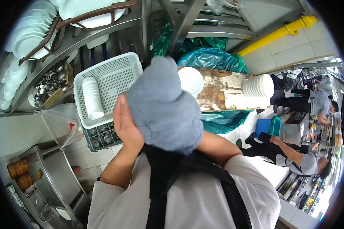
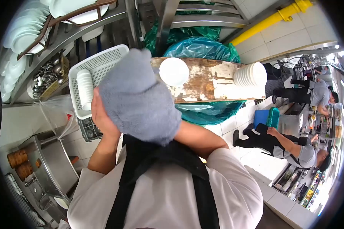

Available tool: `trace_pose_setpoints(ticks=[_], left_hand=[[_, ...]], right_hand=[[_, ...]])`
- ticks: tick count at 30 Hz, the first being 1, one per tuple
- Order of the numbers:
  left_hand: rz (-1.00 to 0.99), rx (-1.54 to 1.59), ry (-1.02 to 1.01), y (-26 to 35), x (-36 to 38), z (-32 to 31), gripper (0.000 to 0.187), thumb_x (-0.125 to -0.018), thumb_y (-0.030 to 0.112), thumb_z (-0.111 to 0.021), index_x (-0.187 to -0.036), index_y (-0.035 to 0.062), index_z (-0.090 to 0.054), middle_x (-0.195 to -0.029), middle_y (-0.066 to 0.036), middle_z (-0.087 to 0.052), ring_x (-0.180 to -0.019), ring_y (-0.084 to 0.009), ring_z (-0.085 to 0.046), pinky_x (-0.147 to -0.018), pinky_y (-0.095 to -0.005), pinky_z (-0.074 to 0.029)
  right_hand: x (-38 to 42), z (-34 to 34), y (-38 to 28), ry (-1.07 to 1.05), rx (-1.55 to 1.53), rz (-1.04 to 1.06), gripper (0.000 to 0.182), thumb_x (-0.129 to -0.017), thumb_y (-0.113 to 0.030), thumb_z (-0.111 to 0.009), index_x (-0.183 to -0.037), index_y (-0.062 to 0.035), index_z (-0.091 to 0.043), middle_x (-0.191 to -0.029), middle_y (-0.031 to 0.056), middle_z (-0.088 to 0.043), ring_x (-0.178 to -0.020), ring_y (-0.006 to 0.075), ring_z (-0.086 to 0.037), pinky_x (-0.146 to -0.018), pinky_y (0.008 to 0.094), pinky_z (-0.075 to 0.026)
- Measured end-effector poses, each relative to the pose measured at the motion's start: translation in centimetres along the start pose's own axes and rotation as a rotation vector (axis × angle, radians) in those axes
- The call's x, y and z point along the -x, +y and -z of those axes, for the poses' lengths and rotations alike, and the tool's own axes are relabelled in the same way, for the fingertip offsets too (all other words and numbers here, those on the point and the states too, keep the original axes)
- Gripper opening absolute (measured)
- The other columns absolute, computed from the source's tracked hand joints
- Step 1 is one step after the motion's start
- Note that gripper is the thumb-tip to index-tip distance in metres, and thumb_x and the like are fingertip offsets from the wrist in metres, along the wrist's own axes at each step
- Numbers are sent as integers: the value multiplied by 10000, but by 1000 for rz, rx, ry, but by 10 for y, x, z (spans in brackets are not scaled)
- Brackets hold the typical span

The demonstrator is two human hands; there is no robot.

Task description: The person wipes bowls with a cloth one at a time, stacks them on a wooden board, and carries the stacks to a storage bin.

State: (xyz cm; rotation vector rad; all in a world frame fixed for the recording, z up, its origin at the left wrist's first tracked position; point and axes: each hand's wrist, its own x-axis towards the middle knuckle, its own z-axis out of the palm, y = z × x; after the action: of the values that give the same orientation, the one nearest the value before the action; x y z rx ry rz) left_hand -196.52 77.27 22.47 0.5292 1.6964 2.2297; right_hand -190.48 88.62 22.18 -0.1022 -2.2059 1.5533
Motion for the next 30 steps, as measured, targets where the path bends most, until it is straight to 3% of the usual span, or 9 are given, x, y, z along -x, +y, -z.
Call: trace_pose_setpoints(ticks=[3, 6, 8, 12, 22, 24, 26, 28, 30], left_hand=[[-89, -14, -111, 0, 10, 2, 434, -1033, 269, -304, -1172, -72, -536, -1081, -154, -599, -935, -187, -596, -837, -312, -484], [-293, -552, -270, 2, 8, 13, 446, -1027, 313, -339, -1153, -65, -539, -1000, -136, -624, -887, -184, -611, -776, -296, -495], [117, 43, -128, -4, -1, 11, 420, -1013, 331, -386, -1109, -43, -552, -911, -105, -630, -829, -168, -611, -729, -287, -492], [294, 502, 151, 3, -5, -8, 392, -1001, 331, -414, -1064, -29, -556, -897, -87, -620, -784, -168, -610, -723, -313, -505], [253, 417, 122, -36, -10, -10, 315, -1004, 244, -409, -1038, -21, -576, -973, -95, -633, -863, -156, -612, -799, -277, -487], [118, 145, 135, -38, -13, -12, 327, -993, 217, -407, -1111, -33, -582, -1059, -135, -623, -1008, -218, -584, -901, -320, -450], [-607, -529, -94, -35, -12, -9, 363, -984, 208, -401, -1194, -36, -568, -1201, -184, -560, -1163, -289, -501, -1008, -369, -369], [-542, -517, -125, -35, -6, -19, 393, -988, 232, -388, -1234, -39, -532, -1250, -194, -520, -1198, -303, -471, -1029, -377, -345], [-452, -481, -189, -34, -5, -29, 465, -998, 281, -363, -1314, -46, -460, -1347, -215, -441, -1266, -330, -411, -1070, -393, -295]], right_hand=[[-22, 26, -31, -79, 327, 160, 654, -710, -176, -661, -1288, 35, -436, -1285, 182, -470, -1139, 285, -506, -883, 456, -420], [-40, 39, -35, -216, 490, 189, 704, -705, -190, -653, -1313, 57, -399, -1324, 196, -433, -1187, 297, -467, -917, 468, -385], [-38, 35, -40, -265, 566, 195, 738, -701, -200, -647, -1330, 71, -374, -1350, 205, -409, -1220, 305, -440, -939, 476, -363], [-21, 28, -49, -280, 629, 172, 790, -695, -215, -639, -1356, 93, -336, -1388, 218, -373, -1268, 316, -401, -972, 488, -328], [2, 51, -32, -52, 494, 93, 834, -464, -246, -785, -1197, 25, -493, -1030, 194, -582, -943, 398, -569, -831, 431, -450], [8, 54, -16, 21, 541, 137, 824, -489, -254, -790, -1205, 28, -495, -1031, 206, -579, -931, 395, -571, -843, 422, -454], [8, 55, -5, 28, 632, 250, 738, -521, -264, -767, -1141, 54, -526, -1040, 214, -564, -898, 370, -579, -765, 423, -456], [8, 52, -6, 16, 708, 348, 661, -553, -275, -745, -1078, 80, -557, -1050, 222, -548, -865, 344, -587, -686, 424, -458], [-2, 39, -39, -250, 1243, 83, 545, -706, -211, -635, -1114, 128, -511, -962, 201, -527, -744, 307, -538, -614, 391, -412]])
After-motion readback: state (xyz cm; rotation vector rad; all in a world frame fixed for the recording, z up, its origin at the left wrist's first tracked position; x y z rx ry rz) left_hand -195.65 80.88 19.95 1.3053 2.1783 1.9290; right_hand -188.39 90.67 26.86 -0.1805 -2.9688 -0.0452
